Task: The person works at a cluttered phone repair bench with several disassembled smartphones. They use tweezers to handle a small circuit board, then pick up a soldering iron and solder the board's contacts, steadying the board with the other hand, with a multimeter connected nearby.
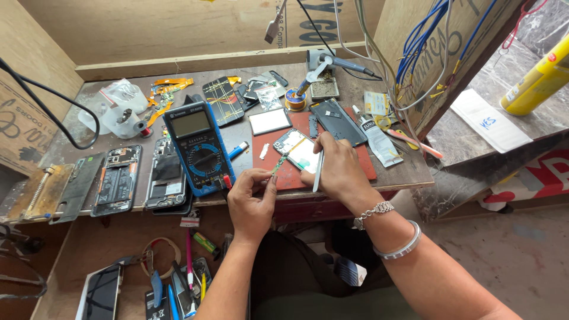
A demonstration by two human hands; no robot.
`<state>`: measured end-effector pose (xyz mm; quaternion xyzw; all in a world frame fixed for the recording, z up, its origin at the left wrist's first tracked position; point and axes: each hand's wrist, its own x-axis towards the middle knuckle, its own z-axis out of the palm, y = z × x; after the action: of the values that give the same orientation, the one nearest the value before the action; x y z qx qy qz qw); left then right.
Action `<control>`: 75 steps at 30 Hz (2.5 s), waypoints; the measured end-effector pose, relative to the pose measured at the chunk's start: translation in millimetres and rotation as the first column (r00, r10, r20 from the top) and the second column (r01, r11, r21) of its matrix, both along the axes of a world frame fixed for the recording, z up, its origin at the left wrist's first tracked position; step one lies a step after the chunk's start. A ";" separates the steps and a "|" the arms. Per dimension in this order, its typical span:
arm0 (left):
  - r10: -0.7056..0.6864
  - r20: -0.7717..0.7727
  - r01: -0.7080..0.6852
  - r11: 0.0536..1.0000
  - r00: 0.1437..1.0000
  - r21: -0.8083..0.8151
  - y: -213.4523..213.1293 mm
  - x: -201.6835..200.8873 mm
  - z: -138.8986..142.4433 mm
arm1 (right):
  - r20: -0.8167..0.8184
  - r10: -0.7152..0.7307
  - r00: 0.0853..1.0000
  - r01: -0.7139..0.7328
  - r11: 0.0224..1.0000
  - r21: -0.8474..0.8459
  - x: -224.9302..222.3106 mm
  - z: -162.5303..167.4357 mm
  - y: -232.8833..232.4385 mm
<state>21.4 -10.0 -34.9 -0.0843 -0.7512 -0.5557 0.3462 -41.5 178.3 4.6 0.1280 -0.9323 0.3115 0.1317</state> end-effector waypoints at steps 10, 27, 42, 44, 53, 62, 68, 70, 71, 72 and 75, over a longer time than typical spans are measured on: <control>-0.011 0.007 0.011 1.000 1.000 -0.001 -0.5 -0.8 -0.2 | -0.258 0.086 0.962 -0.134 0.976 -0.174 -13.4 3.8 37.3; 0.007 0.015 -0.006 1.000 1.000 -0.013 -3.9 -3.2 1.6 | -0.197 -0.023 0.980 0.019 1.000 -0.023 -85.6 -16.9 62.6; -0.001 0.026 0.002 1.000 1.000 -0.027 -4.7 -2.4 2.9 | -0.167 -0.031 0.985 0.052 0.991 0.122 -79.3 -4.2 55.9; 0.003 0.011 -0.002 0.999 1.000 -0.035 -4.6 -2.7 3.8 | -0.168 -0.060 0.984 0.071 0.996 0.056 -76.1 -3.2 56.5; 0.015 0.015 -0.014 0.999 1.000 -0.040 -5.5 -1.0 2.5 | -0.327 0.095 0.940 -0.191 0.942 -0.275 -43.9 -7.4 61.8; 0.025 0.014 -0.025 0.999 1.000 -0.049 -7.1 -0.9 0.6 | -0.136 0.065 0.989 -0.126 0.852 -0.508 0.8 -4.1 92.5; 0.052 0.020 -0.051 0.996 0.998 -0.080 -5.8 -1.0 2.2 | 0.015 -0.142 0.990 0.139 0.933 -0.332 14.7 -12.1 115.2; 0.065 0.008 -0.064 0.993 0.998 -0.100 -5.9 -1.2 2.0 | -0.070 -0.102 0.992 0.084 0.969 -0.232 22.2 -15.0 110.9; 0.070 -0.005 -0.070 0.992 0.998 -0.108 -6.0 -1.3 1.6 | -0.181 0.003 0.983 -0.042 0.977 -0.210 25.6 -18.2 100.6; 0.072 -0.018 -0.073 0.990 0.997 -0.117 -5.3 -1.8 1.0 | -0.287 0.107 0.952 -0.162 0.971 -0.174 29.7 -19.3 91.9; 0.065 0.002 -0.065 0.995 0.998 -0.075 -4.3 -2.7 -0.2 | -0.200 0.081 0.976 -0.112 0.983 -0.149 44.5 -21.1 53.4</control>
<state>18.7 -14.4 -35.1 -0.0713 -0.7744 -0.5159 0.3592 3.0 231.7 -16.5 0.1919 -0.8800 0.3770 0.2158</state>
